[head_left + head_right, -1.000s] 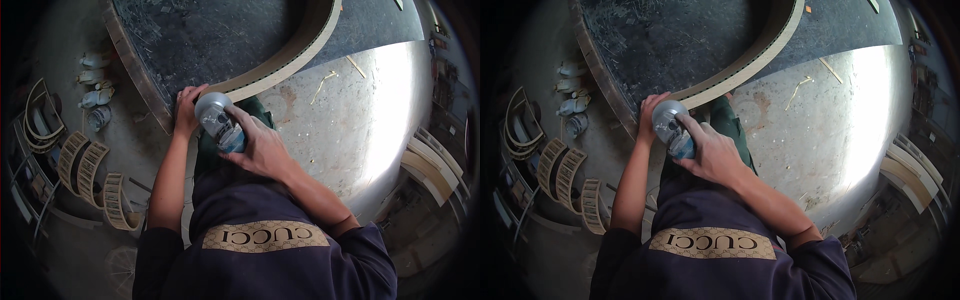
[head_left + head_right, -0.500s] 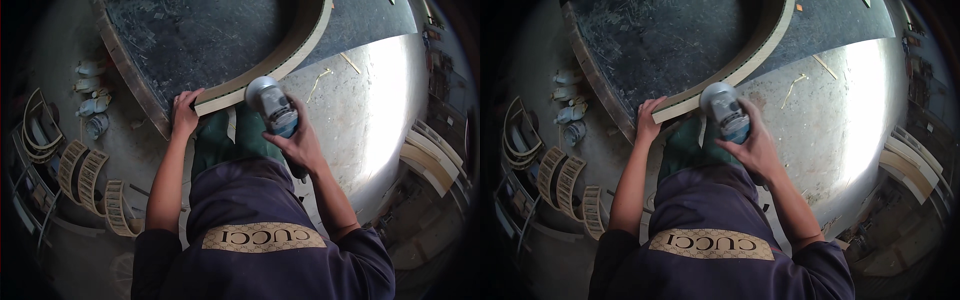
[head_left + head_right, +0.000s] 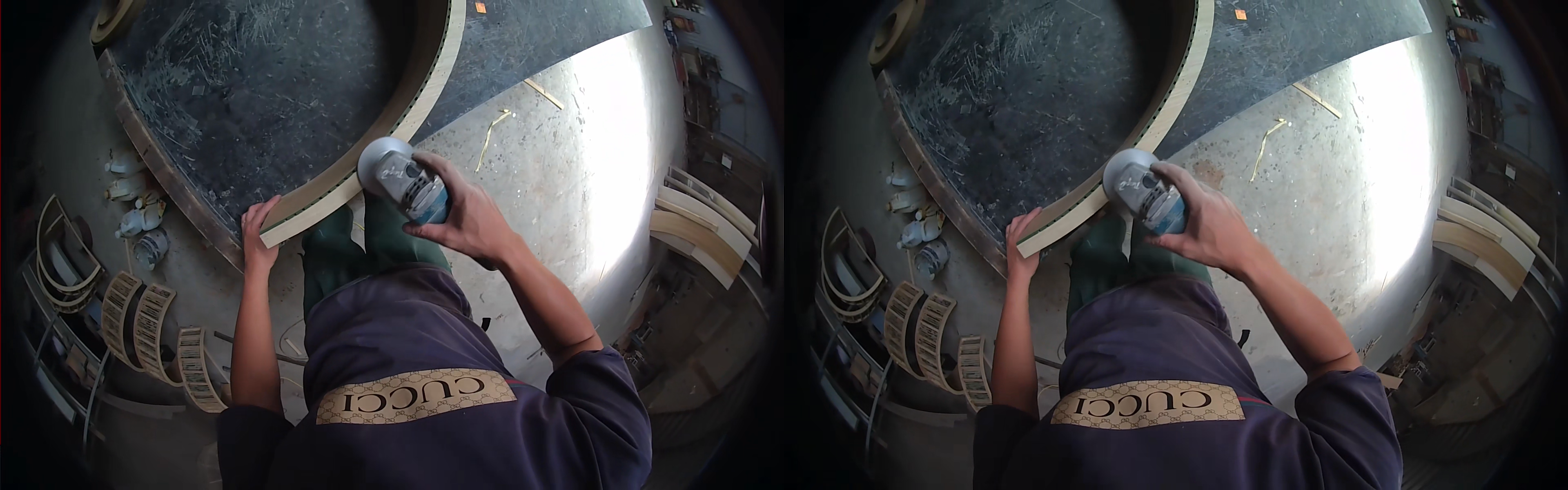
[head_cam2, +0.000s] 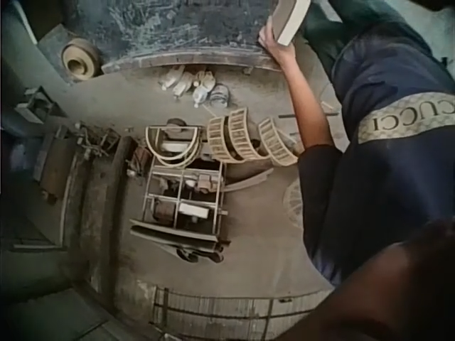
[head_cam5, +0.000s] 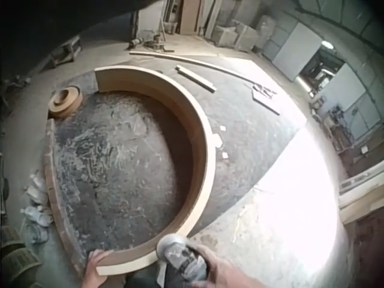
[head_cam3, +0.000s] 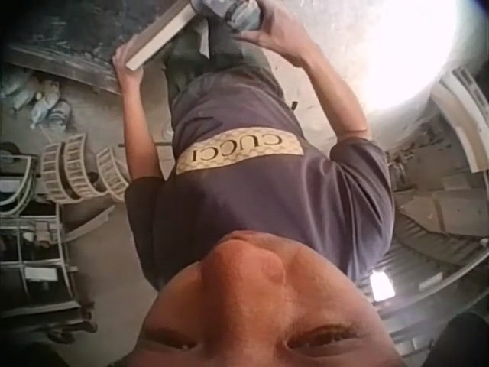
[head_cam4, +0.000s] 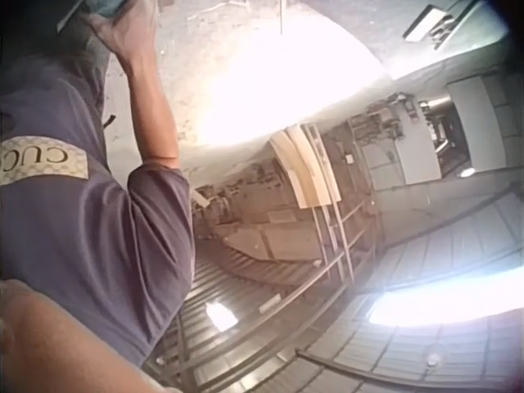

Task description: Sanding the edges and surface of a curved wooden furniture component using an electric angle grinder.

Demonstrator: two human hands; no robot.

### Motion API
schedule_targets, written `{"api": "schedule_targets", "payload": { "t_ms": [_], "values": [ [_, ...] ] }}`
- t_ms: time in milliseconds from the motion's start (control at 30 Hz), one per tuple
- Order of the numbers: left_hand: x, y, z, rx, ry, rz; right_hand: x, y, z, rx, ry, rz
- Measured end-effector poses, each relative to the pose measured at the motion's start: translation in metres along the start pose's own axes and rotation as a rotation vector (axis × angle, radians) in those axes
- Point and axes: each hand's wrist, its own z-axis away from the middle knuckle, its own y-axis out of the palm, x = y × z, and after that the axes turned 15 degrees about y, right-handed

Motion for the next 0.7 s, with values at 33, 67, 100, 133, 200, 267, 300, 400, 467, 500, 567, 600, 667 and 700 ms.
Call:
{"api": "schedule_targets", "payload": {
  "t_ms": [33,67,100,133,200,267,300,400,467,500,567,600,667,700],
  "values": [
    [-0.002,0.0,0.0,0.004,0.0,0.006,-0.005,-0.013,-0.006,0.003,-0.002,0.0],
    [-0.004,0.0,0.0,-0.001,0.0,-0.001,-0.008,-0.026,-0.013,-0.021,0.027,0.001],
    [-0.005,0.0,0.003,-0.004,-0.005,-0.007,-0.01,-0.04,-0.02,-0.044,0.053,0.002],
    [-0.006,0.001,0.01,-0.006,-0.096,-0.06,-0.01,-0.051,-0.029,-0.036,0.054,-0.056],
    [-0.021,0.003,0.02,-0.01,-0.189,-0.115,-0.009,-0.076,-0.042,-0.041,0.115,-0.06],
    [-0.053,0.0,0.023,-0.177,-0.445,-0.043,-0.021,-0.096,-0.058,-0.094,0.091,-0.1],
    [-0.066,-0.004,0.037,-0.183,-0.447,-0.055,-0.025,-0.105,-0.064,-0.131,0.081,-0.084],
    [-0.099,-0.004,0.055,-0.506,-0.588,0.062,-0.039,-0.124,-0.076,-0.189,0.035,-0.137],
    [-0.153,-0.007,0.024,-0.592,-0.28,-0.256,-0.049,-0.134,-0.075,-0.294,0.075,-0.187],
    [-0.177,-0.007,0.002,-0.521,-0.21,-0.32,-0.057,-0.134,-0.074,-0.283,0.049,-0.191],
    [-0.206,0.001,-0.068,-0.376,-0.033,-0.342,-0.078,-0.13,-0.066,-0.33,-0.014,-0.283],
    [-0.216,0.014,-0.098,-0.298,-0.062,-0.356,-0.081,-0.129,-0.059,-0.323,-0.016,-0.284],
    [-0.221,0.041,-0.153,-0.144,-0.057,-0.402,-0.092,-0.127,-0.043,-0.309,0.001,-0.273],
    [-0.22,0.055,-0.174,-0.111,-0.054,-0.395,-0.099,-0.126,-0.036,-0.31,0.007,-0.256]
  ]
}}
